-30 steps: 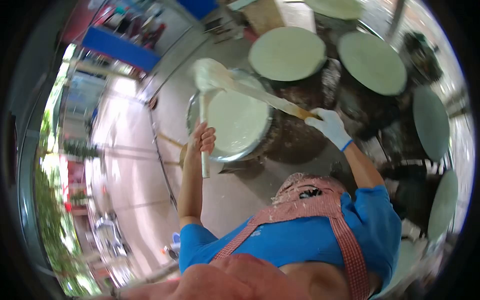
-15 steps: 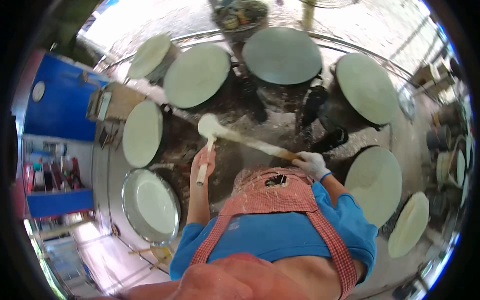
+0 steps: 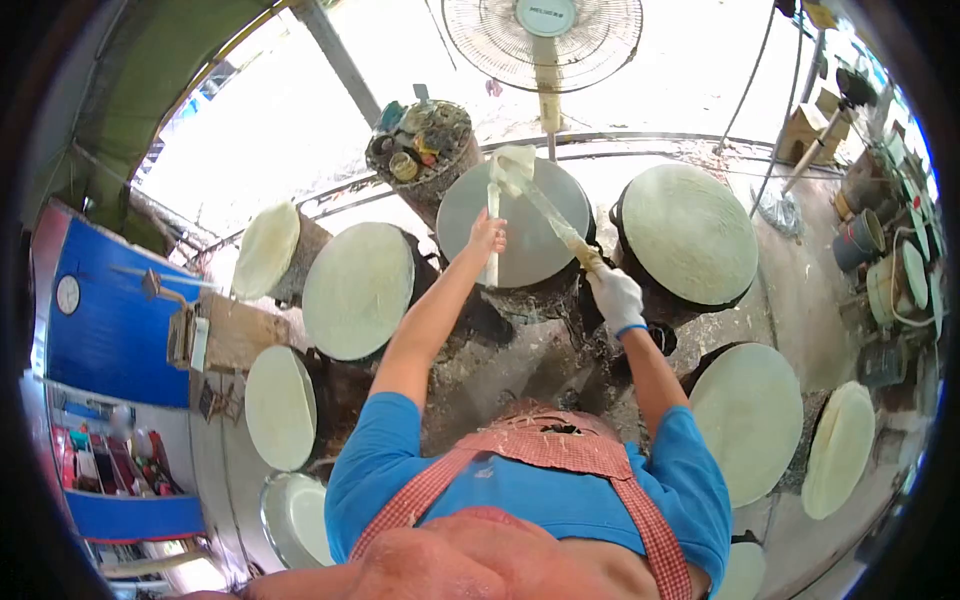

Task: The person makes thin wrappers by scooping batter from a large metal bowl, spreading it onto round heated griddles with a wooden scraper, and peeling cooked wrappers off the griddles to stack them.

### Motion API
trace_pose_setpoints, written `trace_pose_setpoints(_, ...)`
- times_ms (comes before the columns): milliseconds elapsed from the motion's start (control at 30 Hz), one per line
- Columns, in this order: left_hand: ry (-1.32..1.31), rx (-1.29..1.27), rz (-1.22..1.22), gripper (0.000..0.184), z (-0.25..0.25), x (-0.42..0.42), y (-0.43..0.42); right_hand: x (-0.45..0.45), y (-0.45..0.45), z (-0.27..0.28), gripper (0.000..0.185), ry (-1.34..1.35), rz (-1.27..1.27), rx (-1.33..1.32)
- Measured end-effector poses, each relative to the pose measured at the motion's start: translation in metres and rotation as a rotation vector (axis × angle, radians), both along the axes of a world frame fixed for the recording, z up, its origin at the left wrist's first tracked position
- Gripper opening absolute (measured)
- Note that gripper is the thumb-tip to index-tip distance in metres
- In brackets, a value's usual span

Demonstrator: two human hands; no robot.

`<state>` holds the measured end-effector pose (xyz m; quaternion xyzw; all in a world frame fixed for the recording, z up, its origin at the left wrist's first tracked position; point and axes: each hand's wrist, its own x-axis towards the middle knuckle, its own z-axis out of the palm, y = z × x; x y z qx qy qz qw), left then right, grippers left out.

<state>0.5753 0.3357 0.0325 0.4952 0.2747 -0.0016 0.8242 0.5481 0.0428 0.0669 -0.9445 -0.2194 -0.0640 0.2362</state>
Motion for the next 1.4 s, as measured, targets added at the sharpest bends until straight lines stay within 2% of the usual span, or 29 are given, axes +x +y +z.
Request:
trace_pose_setpoints(33,0.021,0.040,0.048,0.077,-0.020,0.014,0.004,0.012,0.009,-0.026,0.027,0.049,-0.041,-0.170)
trace_pose_setpoints(67,0.076,0.380,0.090,0.074,-0.029,0.017,0.010,0.013,0.006,-0.025,0.027,0.093,-0.061,-0.132)
trace_pose_setpoints(100,0.063,0.379,0.079,0.074,-0.032,0.015,0.018,0.018,0.005,-0.024,0.026,0.129,-0.075,-0.088)
trace_pose_setpoints(167,0.074,1.522,0.142,0.070,-0.040,0.003,0.034,0.039,-0.017,-0.055,0.027,0.219,-0.028,0.308)
trace_pose_setpoints(200,0.077,1.513,0.143,0.070,-0.033,-0.002,0.038,0.041,-0.012,-0.058,0.029,0.275,-0.006,0.656)
trace_pose_setpoints(233,0.131,1.538,0.039,0.069,-0.025,-0.004,0.042,0.045,0.000,-0.064,0.029,0.275,-0.006,0.647)
trace_pose_setpoints(300,0.193,1.542,-0.072,0.068,-0.001,-0.002,0.035,0.034,0.046,-0.034,0.031,0.771,-0.369,1.034)
trace_pose_setpoints(367,0.094,1.361,-0.005,0.066,0.023,0.000,0.031,0.047,0.056,-0.059,0.028,0.507,-0.103,0.751)
trace_pose_setpoints(400,0.112,1.379,-0.026,0.066,0.035,-0.008,0.034,0.049,0.052,-0.063,0.027,0.293,-0.116,0.458)
trace_pose_setpoints(433,-0.188,1.341,0.187,0.064,0.051,-0.008,0.040,0.059,0.049,-0.063,0.027,0.064,-0.126,0.174)
trace_pose_setpoints(467,-0.494,1.271,0.385,0.063,0.062,-0.008,0.048,0.067,0.043,-0.064,0.028,0.174,-0.146,0.156)
trace_pose_setpoints(500,-0.460,1.414,0.363,0.064,0.065,-0.017,0.064,0.068,0.048,-0.072,0.029,0.323,-0.178,0.516)
trace_pose_setpoints(567,-0.290,0.799,0.195,0.063,0.073,-0.063,0.062,0.047,0.089,-0.066,0.030,0.933,-0.335,1.036)
trace_pose_setpoints(600,-0.300,0.908,0.123,0.063,0.028,-0.080,0.079,0.048,0.117,-0.087,0.032,0.835,-0.255,1.117)
trace_pose_setpoints(667,-0.096,0.826,-0.029,0.064,-0.003,-0.127,0.073,0.053,0.132,-0.064,0.030,0.497,-0.006,0.637)
trace_pose_setpoints(733,0.117,0.612,-0.074,0.066,-0.001,-0.185,0.055,0.059,0.107,-0.039,0.028,0.414,-0.047,0.386)
trace_pose_setpoints(767,0.039,0.846,-0.074,0.067,-0.033,-0.209,0.065,0.067,0.085,-0.056,0.023,0.474,-0.035,0.583)
trace_pose_setpoints(800,-0.020,1.092,-0.048,0.068,-0.064,-0.232,0.075,0.049,0.078,-0.038,0.021,0.530,-0.106,0.547)
trace_pose_setpoints(867,-0.151,1.178,-0.015,0.067,-0.098,-0.250,0.085,0.048,0.059,-0.077,0.018,-0.206,0.057,0.032)
trace_pose_setpoints(900,-0.096,0.975,-0.066,0.067,-0.088,-0.246,0.078,0.019,0.079,-0.059,0.017,0.430,-0.155,0.466)
trace_pose_setpoints(933,-0.026,0.781,-0.098,0.067,-0.077,-0.243,0.070,0.012,0.102,-0.066,0.021,0.550,-0.132,0.733)
trace_pose_setpoints(967,0.223,0.529,-0.084,0.066,-0.024,-0.237,0.051,0.004,0.126,-0.073,0.028,0.665,-0.119,1.002)
trace_pose_setpoints(1033,0.497,0.280,-0.019,0.065,-0.017,-0.235,0.051,0.010,0.105,-0.064,0.028,0.667,-0.089,0.860)
trace_pose_setpoints(1100,0.195,0.623,-0.070,0.065,-0.079,-0.251,0.077,0.028,0.067,-0.048,0.026,0.513,0.129,0.676)
trace_pose_setpoints(1133,0.093,0.739,-0.078,0.065,-0.102,-0.262,0.091,0.025,0.054,-0.014,0.025,0.834,-0.163,0.847)
trace_pose_setpoints(1167,-0.003,0.840,-0.073,0.066,-0.111,-0.262,0.093,0.033,0.047,-0.015,0.022,0.932,-0.244,0.997)
trace_pose_setpoints(1200,-0.082,0.943,-0.060,0.066,-0.110,-0.262,0.089,0.043,0.053,-0.030,0.019,0.977,-0.324,1.144)
trace_pose_setpoints(1333,-0.098,1.198,0.070,0.069,-0.081,-0.249,0.061,0.034,0.104,-0.053,0.020,1.197,-0.158,0.978)
trace_pose_setpoints(1400,0.146,0.640,0.074,0.068,-0.038,-0.255,0.042,0.051,0.085,-0.023,0.025,1.290,-0.101,0.889)
